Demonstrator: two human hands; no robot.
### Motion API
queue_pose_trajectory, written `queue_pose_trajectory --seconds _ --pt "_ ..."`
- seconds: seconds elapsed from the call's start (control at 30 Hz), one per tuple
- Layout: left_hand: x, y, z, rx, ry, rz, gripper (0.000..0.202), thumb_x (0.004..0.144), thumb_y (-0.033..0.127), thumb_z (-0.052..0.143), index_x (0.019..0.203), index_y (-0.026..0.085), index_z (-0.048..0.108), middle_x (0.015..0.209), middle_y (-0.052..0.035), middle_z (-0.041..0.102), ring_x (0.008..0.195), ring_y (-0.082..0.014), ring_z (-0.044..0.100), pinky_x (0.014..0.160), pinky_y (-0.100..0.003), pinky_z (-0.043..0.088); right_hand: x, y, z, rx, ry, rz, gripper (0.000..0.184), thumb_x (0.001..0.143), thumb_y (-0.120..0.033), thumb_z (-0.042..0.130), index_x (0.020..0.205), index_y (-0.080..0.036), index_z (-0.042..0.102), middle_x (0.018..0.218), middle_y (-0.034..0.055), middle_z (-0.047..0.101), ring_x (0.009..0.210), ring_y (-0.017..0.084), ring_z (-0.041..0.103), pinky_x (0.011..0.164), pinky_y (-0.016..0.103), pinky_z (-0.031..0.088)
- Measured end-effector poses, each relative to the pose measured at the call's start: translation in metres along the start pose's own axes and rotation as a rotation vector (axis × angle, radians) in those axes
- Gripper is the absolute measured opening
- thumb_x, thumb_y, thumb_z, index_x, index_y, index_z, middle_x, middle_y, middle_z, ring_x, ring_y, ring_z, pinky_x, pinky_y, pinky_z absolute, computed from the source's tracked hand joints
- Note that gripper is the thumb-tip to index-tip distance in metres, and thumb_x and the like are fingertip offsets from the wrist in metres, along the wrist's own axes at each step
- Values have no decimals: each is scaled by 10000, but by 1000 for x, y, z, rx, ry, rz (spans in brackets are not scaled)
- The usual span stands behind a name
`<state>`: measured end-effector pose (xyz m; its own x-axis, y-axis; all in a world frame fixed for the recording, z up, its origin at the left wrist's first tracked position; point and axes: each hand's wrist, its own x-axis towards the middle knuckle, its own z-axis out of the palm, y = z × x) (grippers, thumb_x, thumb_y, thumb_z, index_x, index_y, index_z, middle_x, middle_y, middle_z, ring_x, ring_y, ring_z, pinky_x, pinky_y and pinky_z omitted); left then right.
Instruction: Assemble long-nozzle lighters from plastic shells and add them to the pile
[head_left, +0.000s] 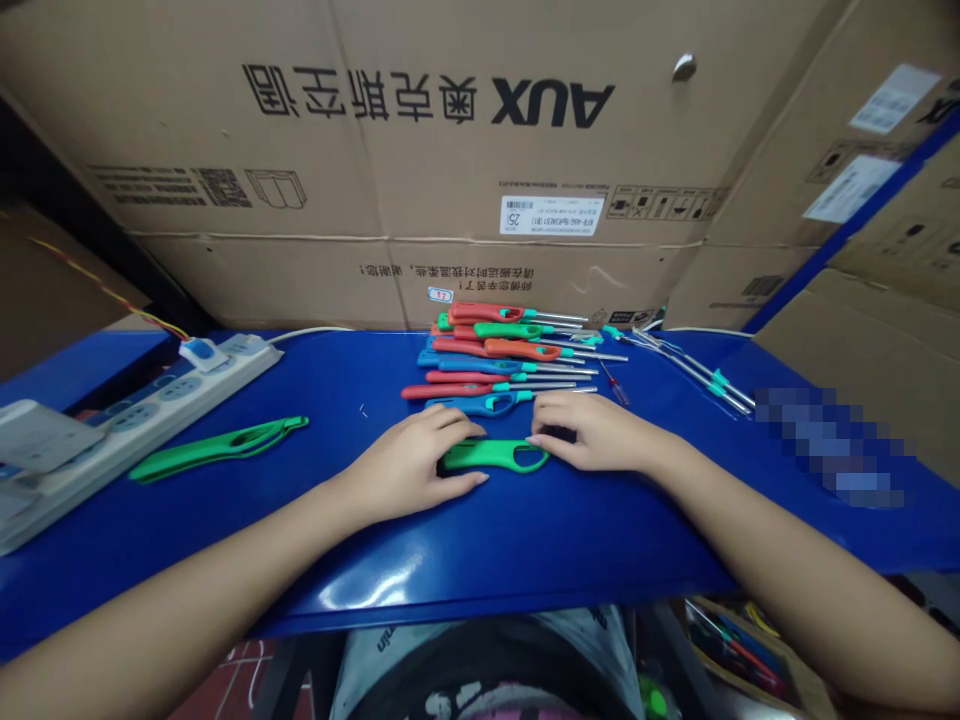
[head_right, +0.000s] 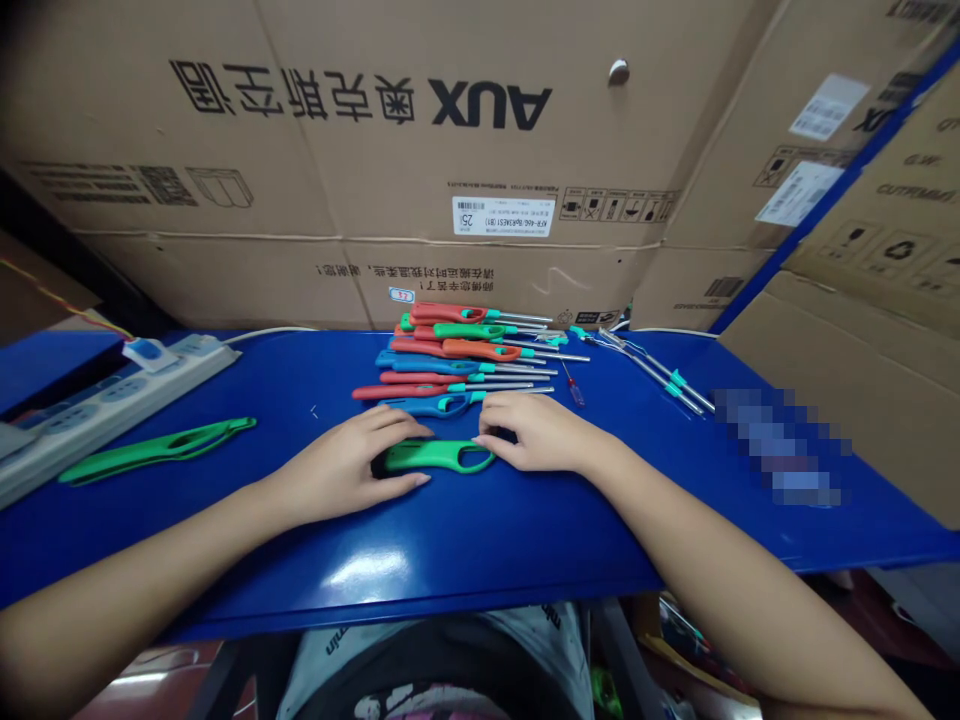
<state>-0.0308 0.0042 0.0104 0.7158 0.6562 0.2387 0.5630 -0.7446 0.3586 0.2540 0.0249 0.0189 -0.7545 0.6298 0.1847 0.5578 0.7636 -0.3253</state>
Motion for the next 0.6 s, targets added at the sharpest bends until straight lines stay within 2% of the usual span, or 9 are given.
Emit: queue_pose_trajectory --seconds 0.1,0.23,0.43,0.6 --pt "1 -3 3 -10 3 19 279 931 341 636 1187 230 646 1128 -78 658 1081 -252 614 942 -398 522 -1 -3 -2 -7 46 -39 172 958 -361 580 928 -208 655 936 60 651 872 191 599 769 301 473" --pt "3 -9 8 -85 56 -11 245 937 315 628 1160 219 662 1073 -72 641 1034 -232 623 924 -381 530 -2 -6 -3 16 9 -62 246 900 -442 667 1003 -220 635 1013 51 645 910 190 606 787 297 471" --pt "5 -12 13 -182 112 -52 255 888 292 678 1125 198 677 1054 -67 655 1004 -222 649 909 -377 541 0 -5 1 27 -25 84 379 849 -526 718 1038 -225 585 1011 34 665 892 195 619 721 287 445" --pt "5 -10 18 -178 158 -78 234 874 298 696 1093 216 684 1063 -61 676 1016 -232 651 908 -391 544 1 -8 3 -33 -49 148 385 830 -527 734 991 -211 584 980 47 666 872 216 618 717 306 439"
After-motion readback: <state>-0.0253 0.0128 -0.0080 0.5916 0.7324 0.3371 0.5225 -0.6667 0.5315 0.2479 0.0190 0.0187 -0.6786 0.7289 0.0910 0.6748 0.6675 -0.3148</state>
